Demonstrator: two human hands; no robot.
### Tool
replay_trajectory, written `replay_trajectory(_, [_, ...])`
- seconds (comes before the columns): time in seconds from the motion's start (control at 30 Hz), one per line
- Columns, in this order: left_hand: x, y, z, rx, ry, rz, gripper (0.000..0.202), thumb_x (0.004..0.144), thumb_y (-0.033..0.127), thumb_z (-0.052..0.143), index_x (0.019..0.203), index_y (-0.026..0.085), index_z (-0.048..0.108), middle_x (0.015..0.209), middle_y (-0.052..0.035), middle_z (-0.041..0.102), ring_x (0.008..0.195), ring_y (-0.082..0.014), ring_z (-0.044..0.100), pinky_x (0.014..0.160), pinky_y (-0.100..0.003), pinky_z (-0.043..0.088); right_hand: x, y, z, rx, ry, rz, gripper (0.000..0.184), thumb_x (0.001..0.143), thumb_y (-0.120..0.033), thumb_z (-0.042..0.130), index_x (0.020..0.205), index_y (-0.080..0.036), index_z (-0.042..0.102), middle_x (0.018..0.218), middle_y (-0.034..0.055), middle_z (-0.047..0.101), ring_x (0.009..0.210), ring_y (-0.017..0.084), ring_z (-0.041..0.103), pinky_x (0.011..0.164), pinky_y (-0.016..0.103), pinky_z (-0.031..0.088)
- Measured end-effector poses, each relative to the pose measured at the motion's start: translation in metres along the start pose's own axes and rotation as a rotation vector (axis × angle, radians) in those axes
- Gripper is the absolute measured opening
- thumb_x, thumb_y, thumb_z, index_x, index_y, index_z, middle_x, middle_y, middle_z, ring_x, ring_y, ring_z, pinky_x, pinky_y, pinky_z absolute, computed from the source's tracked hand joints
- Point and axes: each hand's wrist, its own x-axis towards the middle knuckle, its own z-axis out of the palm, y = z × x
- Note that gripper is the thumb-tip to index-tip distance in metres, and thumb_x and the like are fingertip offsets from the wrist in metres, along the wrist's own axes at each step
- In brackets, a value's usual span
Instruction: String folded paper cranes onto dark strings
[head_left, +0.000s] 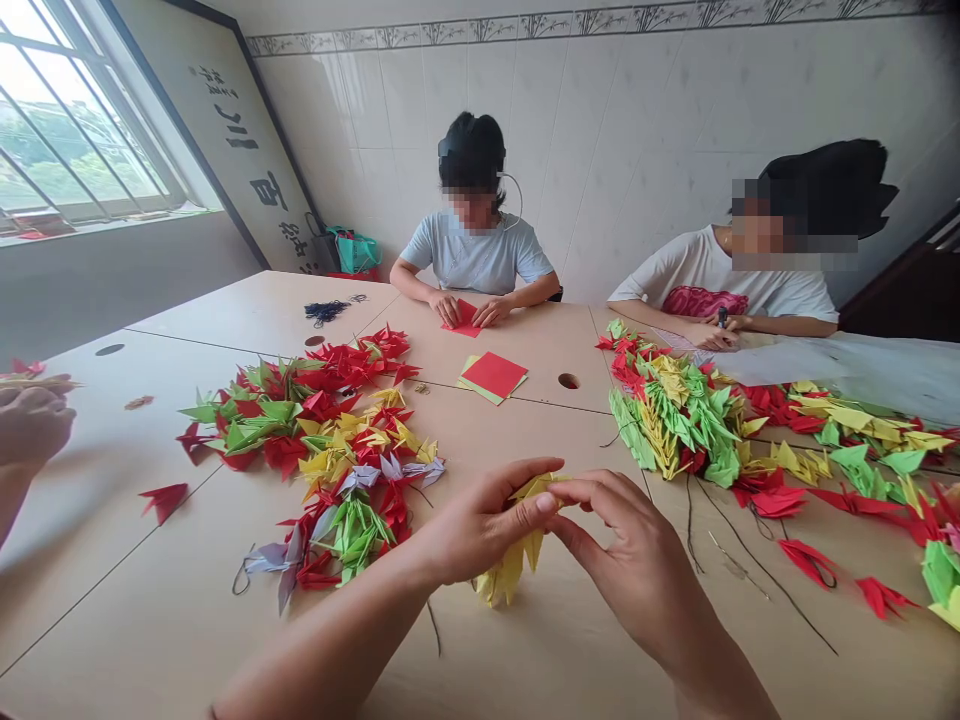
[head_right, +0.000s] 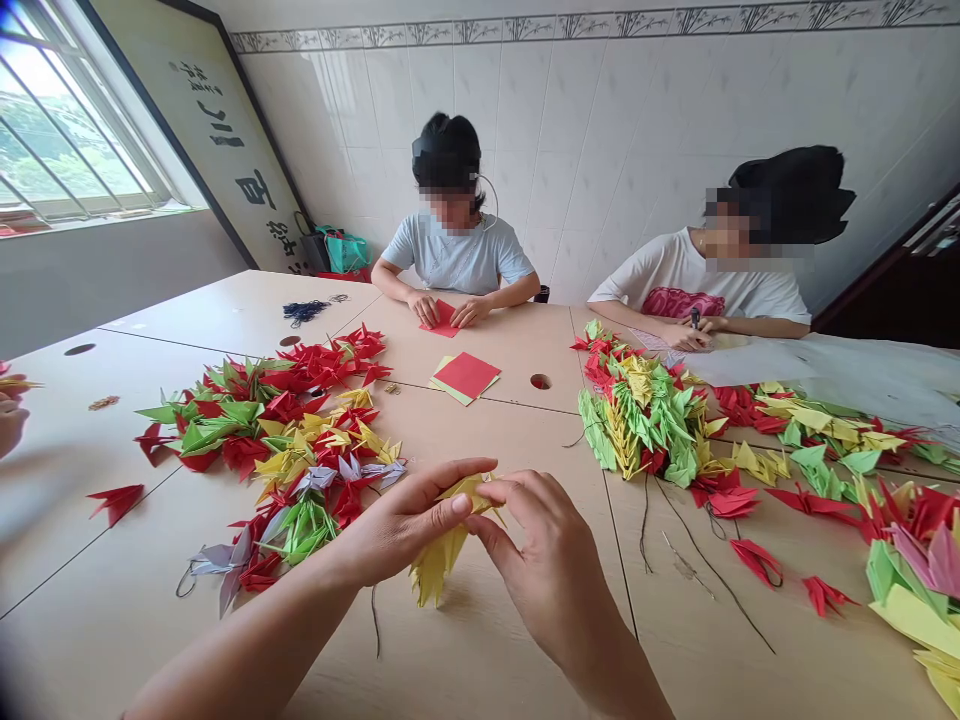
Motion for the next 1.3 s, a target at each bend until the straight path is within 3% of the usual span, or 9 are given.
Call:
replay_trajectory(0.1, [-0.002, 0.001, -0.002, -0.018, -0.027, 0.03, 0.062, 0.087, 0.05, 0.06, 0.14, 0.019, 0.048, 0.134, -0.0114, 0.058, 0.121, -0.0252, 0.052, 0.1, -0.034, 0.043, 0.0, 0.002, 0.0, -0.014, 0.016, 0.026, 0.016, 0.092, -0.037, 0.06, 0.093, -0.022, 0.065, 0.085, 0.0035, 0.067, 0.08, 0.02, 0.061, 0.069, 0.029, 0.048])
replay_trajectory(0.33, [-0.002, -0.002, -0.004, -0.049, -0.085, -0.008, 0.075, 0.081, 0.038, 0.071, 0.146, 0.023, 0.038, 0.119, -0.0086, 0.061, 0.094, -0.0179, 0.059, 0.08, -0.029, 0.049, 0.002, 0.001, -0.008, 0.07, -0.064, 0.138, 0.014, 0.094, -0.034, 0.055, 0.089, -0.024, 0.064, 0.087, 0.0023, 0.068, 0.079, 0.018, 0.061, 0.066, 0.027, 0.047])
replay_trajectory(0.47, [-0.003, 0.0, -0.002, 0.045, -0.059, 0.035, 0.063, 0.087, 0.04, 0.063, 0.143, 0.021, 0.042, 0.116, -0.0088, 0.062, 0.097, -0.0185, 0.057, 0.083, -0.03, 0.048, 0.002, 0.003, -0.01, 0.058, -0.057, 0.193, 0.017, 0.095, -0.032, 0.052, 0.083, -0.023, 0.061, 0.077, 0.0008, 0.065, 0.067, 0.016, 0.057, 0.06, 0.026, 0.045])
replay_trajectory(0.63, [-0.002, 0.004, 0.004, 0.293, 0.026, 0.115, 0.047, 0.093, 0.032, 0.052, 0.138, 0.018, 0.05, 0.121, -0.0113, 0.063, 0.104, -0.0203, 0.058, 0.086, -0.029, 0.048, 0.001, 0.002, -0.006, -0.02, -0.011, 0.246, 0.011, 0.091, -0.031, 0.055, 0.097, -0.025, 0.062, 0.079, -0.0004, 0.068, 0.056, 0.015, 0.051, 0.053, 0.026, 0.043])
replay_trajectory(0.8, [-0.003, 0.002, 0.011, 0.428, 0.058, 0.196, 0.043, 0.092, 0.019, 0.048, 0.135, 0.015, 0.05, 0.114, -0.0124, 0.066, 0.094, -0.0181, 0.061, 0.08, -0.029, 0.048, 0.002, -0.002, -0.005, 0.007, -0.075, 0.289, 0.021, 0.091, -0.042, 0.056, 0.081, -0.025, 0.064, 0.069, -0.0014, 0.065, 0.053, 0.014, 0.047, 0.05, 0.026, 0.039])
replay_trajectory(0.97, [-0.002, 0.002, 0.007, 0.258, 0.086, 0.131, 0.029, 0.092, 0.031, 0.055, 0.119, 0.019, 0.057, 0.108, -0.0084, 0.067, 0.092, -0.0176, 0.06, 0.074, -0.026, 0.048, 0.002, 0.002, -0.01, 0.2, -0.122, 0.449, 0.027, 0.088, -0.048, 0.06, 0.078, -0.023, 0.065, 0.065, -0.002, 0.063, 0.057, 0.015, 0.052, 0.052, 0.024, 0.041])
replay_trajectory(1.07, [0.001, 0.003, 0.001, 0.031, 0.033, 0.088, 0.028, 0.089, 0.038, 0.061, 0.107, 0.017, 0.064, 0.1, -0.0072, 0.067, 0.088, -0.0164, 0.06, 0.076, -0.026, 0.047, 0.003, 0.003, -0.013, 0.344, -0.144, 0.523, 0.029, 0.084, -0.05, 0.064, 0.078, -0.022, 0.066, 0.07, -0.0013, 0.064, 0.063, 0.016, 0.056, 0.058, 0.024, 0.044])
replay_trajectory(1.17, [0.003, 0.004, -0.003, -0.173, -0.022, 0.03, 0.03, 0.086, 0.041, 0.066, 0.102, 0.015, 0.067, 0.092, -0.0062, 0.067, 0.081, -0.0147, 0.06, 0.073, -0.025, 0.046, 0.004, 0.005, -0.013, 0.476, -0.167, 0.559, 0.03, 0.083, -0.05, 0.065, 0.078, -0.021, 0.066, 0.071, -0.0008, 0.064, 0.066, 0.016, 0.056, 0.06, 0.024, 0.045])
replay_trajectory(1.3, [0.003, 0.002, -0.003, -0.232, -0.023, 0.04, 0.029, 0.082, 0.038, 0.071, 0.098, 0.014, 0.067, 0.088, -0.0055, 0.065, 0.078, -0.013, 0.059, 0.07, -0.024, 0.045, 0.004, 0.008, -0.011, 0.577, -0.202, 0.557, 0.025, 0.08, -0.046, 0.071, 0.077, -0.021, 0.066, 0.07, -0.0016, 0.064, 0.067, 0.015, 0.057, 0.061, 0.023, 0.046])
